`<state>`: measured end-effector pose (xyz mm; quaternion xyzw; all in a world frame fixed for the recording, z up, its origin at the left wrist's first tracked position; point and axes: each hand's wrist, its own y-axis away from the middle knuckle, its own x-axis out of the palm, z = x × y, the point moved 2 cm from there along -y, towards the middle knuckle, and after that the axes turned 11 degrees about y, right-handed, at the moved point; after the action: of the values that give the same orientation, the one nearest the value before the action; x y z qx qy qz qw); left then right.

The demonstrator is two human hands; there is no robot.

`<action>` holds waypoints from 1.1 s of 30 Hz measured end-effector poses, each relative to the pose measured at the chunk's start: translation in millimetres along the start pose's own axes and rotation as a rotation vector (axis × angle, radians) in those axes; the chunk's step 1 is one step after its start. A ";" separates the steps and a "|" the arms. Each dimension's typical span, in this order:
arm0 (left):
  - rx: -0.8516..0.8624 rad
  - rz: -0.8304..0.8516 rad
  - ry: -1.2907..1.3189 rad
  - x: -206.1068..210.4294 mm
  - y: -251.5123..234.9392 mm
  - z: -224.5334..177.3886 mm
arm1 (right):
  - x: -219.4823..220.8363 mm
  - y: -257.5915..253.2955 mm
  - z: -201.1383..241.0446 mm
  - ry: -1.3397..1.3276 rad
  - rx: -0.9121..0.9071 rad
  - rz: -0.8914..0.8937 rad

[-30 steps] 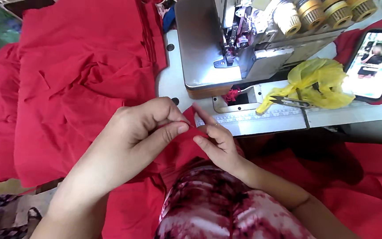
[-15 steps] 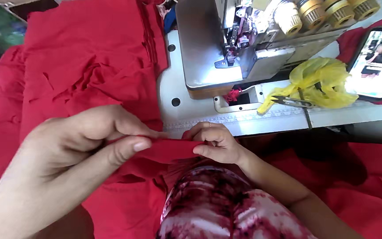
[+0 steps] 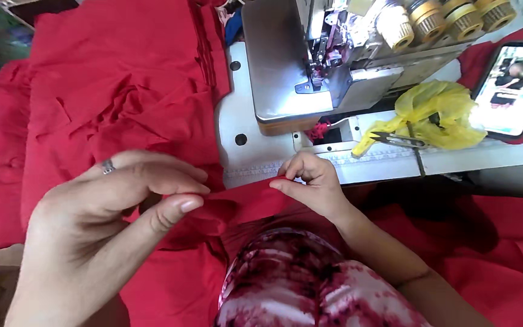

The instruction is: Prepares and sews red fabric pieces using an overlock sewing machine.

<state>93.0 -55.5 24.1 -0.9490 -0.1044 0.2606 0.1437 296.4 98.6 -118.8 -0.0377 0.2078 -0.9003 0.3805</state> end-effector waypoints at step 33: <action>0.229 -0.032 -0.461 147.4 -117.3 66.1 | -46.7 75.2 -23.5 -0.160 0.382 -0.005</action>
<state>168.0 109.1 -60.5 -0.8402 -0.1191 0.4781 0.2266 374.5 92.6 -166.3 -0.0369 0.0025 -0.9184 0.3940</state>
